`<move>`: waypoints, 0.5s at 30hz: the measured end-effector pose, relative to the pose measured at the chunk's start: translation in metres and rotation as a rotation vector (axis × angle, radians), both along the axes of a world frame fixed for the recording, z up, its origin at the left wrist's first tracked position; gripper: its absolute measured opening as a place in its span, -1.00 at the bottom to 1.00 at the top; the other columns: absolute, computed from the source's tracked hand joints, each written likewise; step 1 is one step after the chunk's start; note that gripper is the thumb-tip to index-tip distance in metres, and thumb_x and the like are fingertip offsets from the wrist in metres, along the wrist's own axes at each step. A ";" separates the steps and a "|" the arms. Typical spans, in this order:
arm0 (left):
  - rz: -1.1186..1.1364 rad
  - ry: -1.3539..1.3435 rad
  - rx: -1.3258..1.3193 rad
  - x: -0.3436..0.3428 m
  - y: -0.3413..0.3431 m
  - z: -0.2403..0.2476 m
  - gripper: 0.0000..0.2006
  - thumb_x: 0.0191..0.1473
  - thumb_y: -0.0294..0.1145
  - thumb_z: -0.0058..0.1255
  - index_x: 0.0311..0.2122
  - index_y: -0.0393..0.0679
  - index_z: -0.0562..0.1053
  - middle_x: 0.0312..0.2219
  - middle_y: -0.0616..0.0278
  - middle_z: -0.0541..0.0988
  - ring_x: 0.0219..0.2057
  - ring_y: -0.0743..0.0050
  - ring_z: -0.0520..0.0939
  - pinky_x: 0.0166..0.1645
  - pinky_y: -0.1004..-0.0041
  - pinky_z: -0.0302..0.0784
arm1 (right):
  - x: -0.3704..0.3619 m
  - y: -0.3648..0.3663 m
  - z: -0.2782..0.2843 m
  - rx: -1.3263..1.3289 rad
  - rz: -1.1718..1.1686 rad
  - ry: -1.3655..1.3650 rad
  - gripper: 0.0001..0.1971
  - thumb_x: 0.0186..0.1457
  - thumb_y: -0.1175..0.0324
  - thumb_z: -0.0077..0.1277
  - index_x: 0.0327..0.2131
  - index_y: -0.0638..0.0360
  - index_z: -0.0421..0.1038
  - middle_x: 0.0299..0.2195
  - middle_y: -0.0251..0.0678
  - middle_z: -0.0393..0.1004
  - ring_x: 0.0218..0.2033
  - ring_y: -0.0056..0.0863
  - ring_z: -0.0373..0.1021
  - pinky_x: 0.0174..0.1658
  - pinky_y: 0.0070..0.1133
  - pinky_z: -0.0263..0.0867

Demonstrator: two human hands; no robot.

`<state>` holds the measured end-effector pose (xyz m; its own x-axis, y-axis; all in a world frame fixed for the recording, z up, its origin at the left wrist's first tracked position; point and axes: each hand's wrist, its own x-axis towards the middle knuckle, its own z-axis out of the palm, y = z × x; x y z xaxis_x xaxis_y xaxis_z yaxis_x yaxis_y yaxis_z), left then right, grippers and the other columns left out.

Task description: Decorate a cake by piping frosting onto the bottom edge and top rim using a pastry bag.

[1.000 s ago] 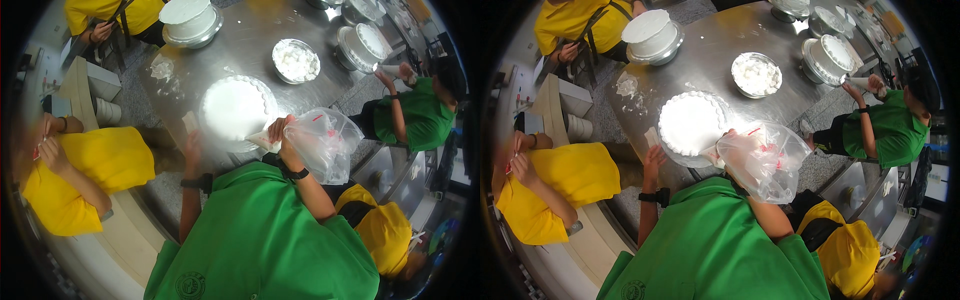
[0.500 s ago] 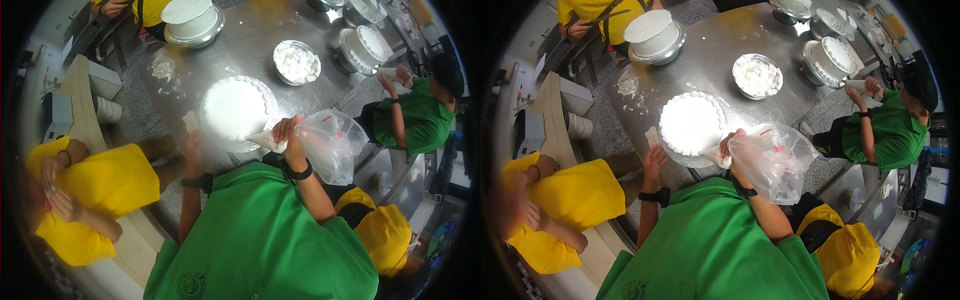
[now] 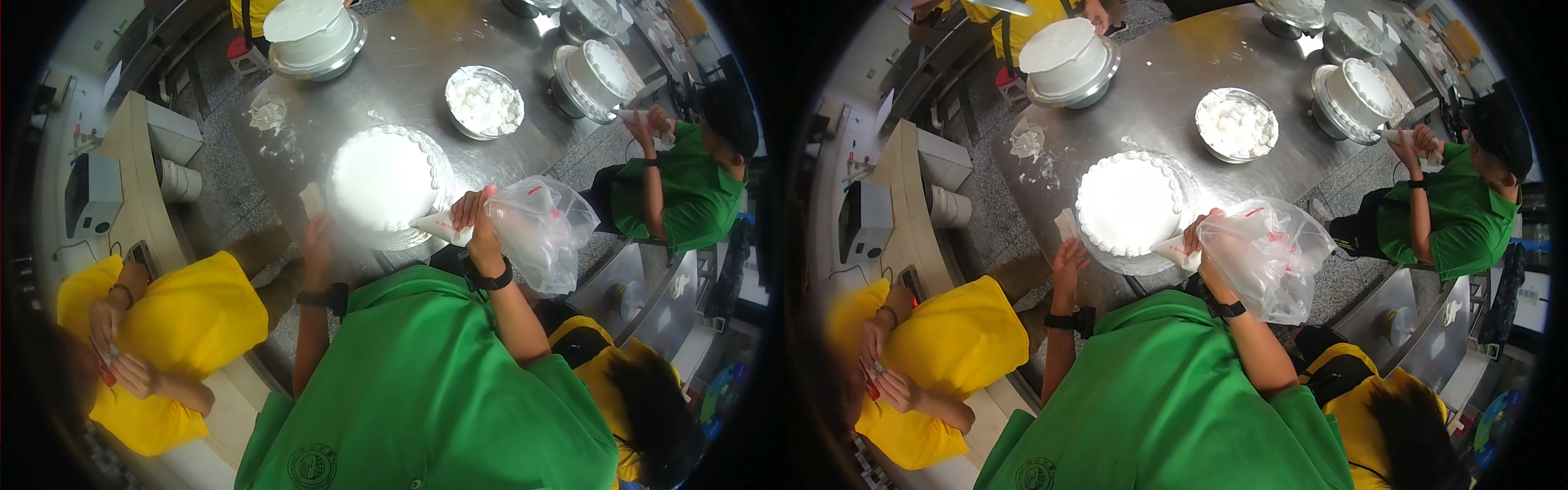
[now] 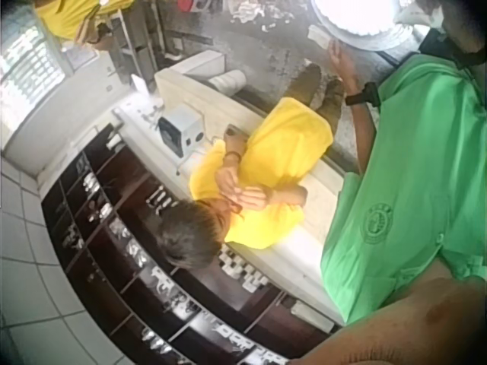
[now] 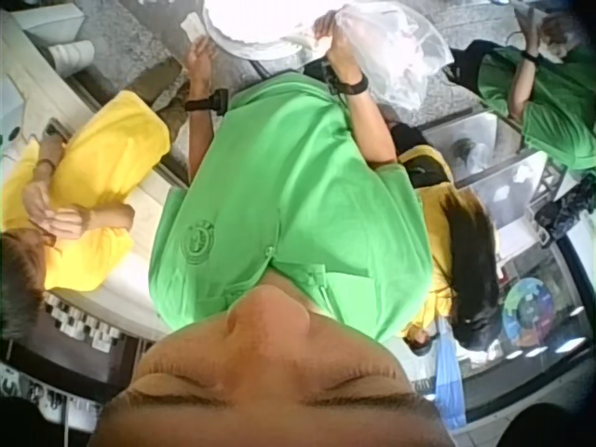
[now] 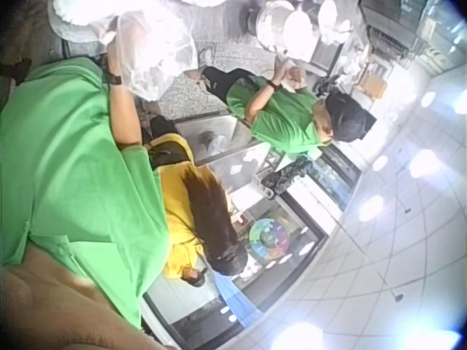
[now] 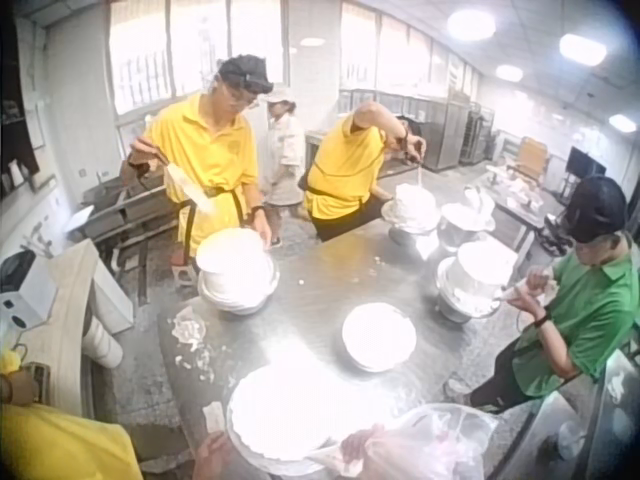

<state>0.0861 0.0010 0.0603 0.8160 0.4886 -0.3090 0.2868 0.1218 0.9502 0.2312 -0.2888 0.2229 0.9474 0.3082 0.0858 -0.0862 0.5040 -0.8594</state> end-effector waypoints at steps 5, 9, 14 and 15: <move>-0.003 0.001 -0.017 0.001 -0.002 0.002 -0.56 0.17 -0.45 -0.22 0.16 -0.25 0.13 0.13 0.10 0.32 0.03 0.29 0.43 0.05 0.32 0.41 | -0.002 0.000 0.017 0.024 -0.118 -0.043 -0.50 0.32 0.10 -0.38 -0.72 0.04 0.06 -0.76 -0.40 0.10 -0.71 -0.56 0.12 -0.42 -0.58 0.16; 0.008 -0.061 0.006 -0.007 -0.002 -0.005 -0.56 0.18 -0.44 -0.27 0.17 -0.25 0.11 0.10 0.00 0.33 0.02 0.21 0.46 0.04 0.30 0.44 | 0.001 -0.008 0.033 0.030 -0.143 -0.026 -0.48 0.31 0.09 -0.37 -0.74 0.03 0.05 -0.79 -0.40 0.09 -0.73 -0.55 0.11 -0.44 -0.58 0.16; 0.040 0.069 0.018 -0.028 -0.007 -0.007 -0.55 0.17 -0.46 -0.27 0.17 -0.26 0.09 0.06 -0.12 0.36 -0.01 0.12 0.49 0.03 0.27 0.46 | 0.004 -0.012 0.027 0.000 -0.142 -0.017 -0.48 0.31 0.09 -0.36 -0.74 0.04 0.05 -0.78 -0.39 0.09 -0.72 -0.55 0.11 -0.44 -0.58 0.15; -0.002 0.102 -0.008 -0.030 -0.007 -0.007 -0.54 0.16 -0.47 -0.26 0.17 -0.26 0.09 0.06 -0.12 0.36 -0.01 0.11 0.49 0.03 0.26 0.45 | 0.004 -0.011 0.026 -0.001 -0.143 -0.018 -0.48 0.31 0.09 -0.36 -0.74 0.04 0.05 -0.78 -0.39 0.09 -0.72 -0.55 0.11 -0.44 -0.58 0.15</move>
<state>0.0559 -0.0064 0.0531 0.7810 0.4841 -0.3946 0.3825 0.1288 0.9150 0.2351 -0.2998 0.2484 0.9801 0.1698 0.1028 0.0019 0.5096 -0.8604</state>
